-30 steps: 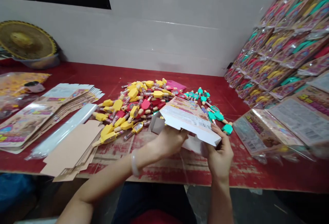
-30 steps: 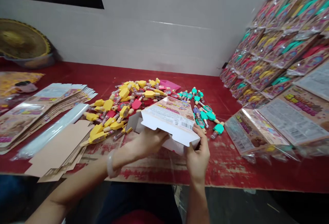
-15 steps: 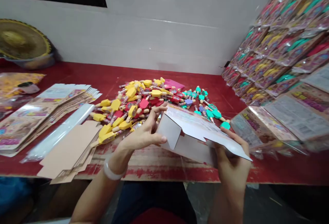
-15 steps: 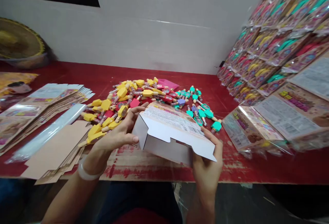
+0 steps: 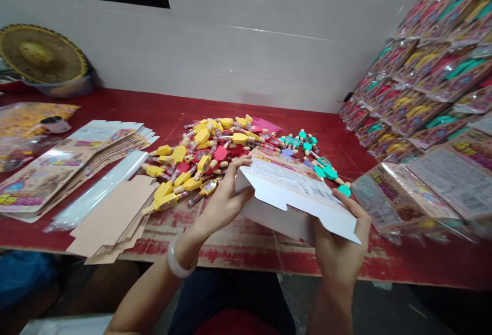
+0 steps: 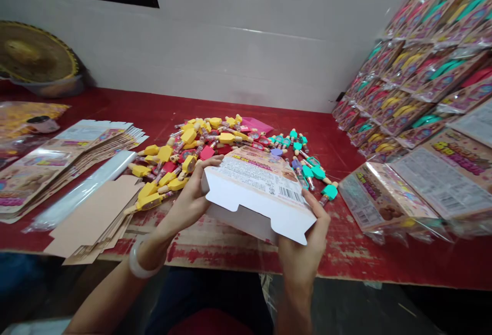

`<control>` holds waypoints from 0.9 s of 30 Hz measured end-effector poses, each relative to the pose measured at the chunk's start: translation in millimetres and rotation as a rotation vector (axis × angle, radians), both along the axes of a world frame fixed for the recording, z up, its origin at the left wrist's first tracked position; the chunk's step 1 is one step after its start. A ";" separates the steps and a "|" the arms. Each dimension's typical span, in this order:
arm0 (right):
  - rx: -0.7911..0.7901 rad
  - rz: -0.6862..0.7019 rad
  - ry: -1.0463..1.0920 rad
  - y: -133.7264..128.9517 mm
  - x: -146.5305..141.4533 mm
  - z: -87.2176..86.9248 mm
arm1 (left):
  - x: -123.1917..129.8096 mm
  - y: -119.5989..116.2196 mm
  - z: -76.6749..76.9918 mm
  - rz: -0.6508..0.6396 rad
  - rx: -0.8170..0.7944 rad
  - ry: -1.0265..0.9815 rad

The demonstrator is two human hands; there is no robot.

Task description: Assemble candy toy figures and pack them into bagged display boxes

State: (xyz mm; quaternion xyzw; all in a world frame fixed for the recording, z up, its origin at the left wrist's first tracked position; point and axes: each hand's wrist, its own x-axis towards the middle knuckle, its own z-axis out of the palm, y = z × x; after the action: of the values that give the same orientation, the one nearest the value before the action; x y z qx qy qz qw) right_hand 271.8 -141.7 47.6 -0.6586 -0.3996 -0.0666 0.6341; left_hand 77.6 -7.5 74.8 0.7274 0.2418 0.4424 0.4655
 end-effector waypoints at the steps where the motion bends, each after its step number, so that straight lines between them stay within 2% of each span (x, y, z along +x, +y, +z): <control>1: -0.005 0.058 0.034 -2.0 2.0 3.2 | -2.9 1.4 -1.0 -0.034 -0.020 0.009; 5: 0.059 0.438 0.308 -9.7 14.7 13.6 | -15.6 9.0 -3.9 -0.228 -0.135 -0.051; 7: 0.071 0.490 0.355 -12.7 21.6 14.9 | -19.9 13.0 -5.6 -0.263 -0.156 -0.099; 11: -0.034 0.561 0.321 -17.1 28.3 14.8 | -25.5 18.7 -6.2 -0.354 -0.182 -0.122; 13: -0.073 0.506 0.248 -16.4 24.7 15.4 | -24.5 17.4 -3.0 -0.365 -0.164 -0.052; 17: -0.015 0.127 0.023 -6.9 9.1 14.3 | -9.0 5.0 6.8 -0.074 -0.032 0.090; 19: 0.011 0.028 -0.031 -1.9 3.5 12.6 | 0.3 -0.9 9.8 0.023 0.012 0.048; 21: 0.011 0.003 -0.042 0.4 1.8 12.0 | 5.8 -3.8 10.7 0.036 0.021 0.029; 27: 0.008 0.113 -0.013 -3.2 5.7 18.4 | 4.2 -3.8 6.7 0.066 0.048 0.053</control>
State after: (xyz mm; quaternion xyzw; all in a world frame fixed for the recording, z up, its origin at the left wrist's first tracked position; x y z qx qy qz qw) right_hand 277.5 -144.9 66.0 -0.6318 -0.4401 -0.0365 0.6370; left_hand 81.8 -11.3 81.5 0.7416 0.2674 0.4439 0.4262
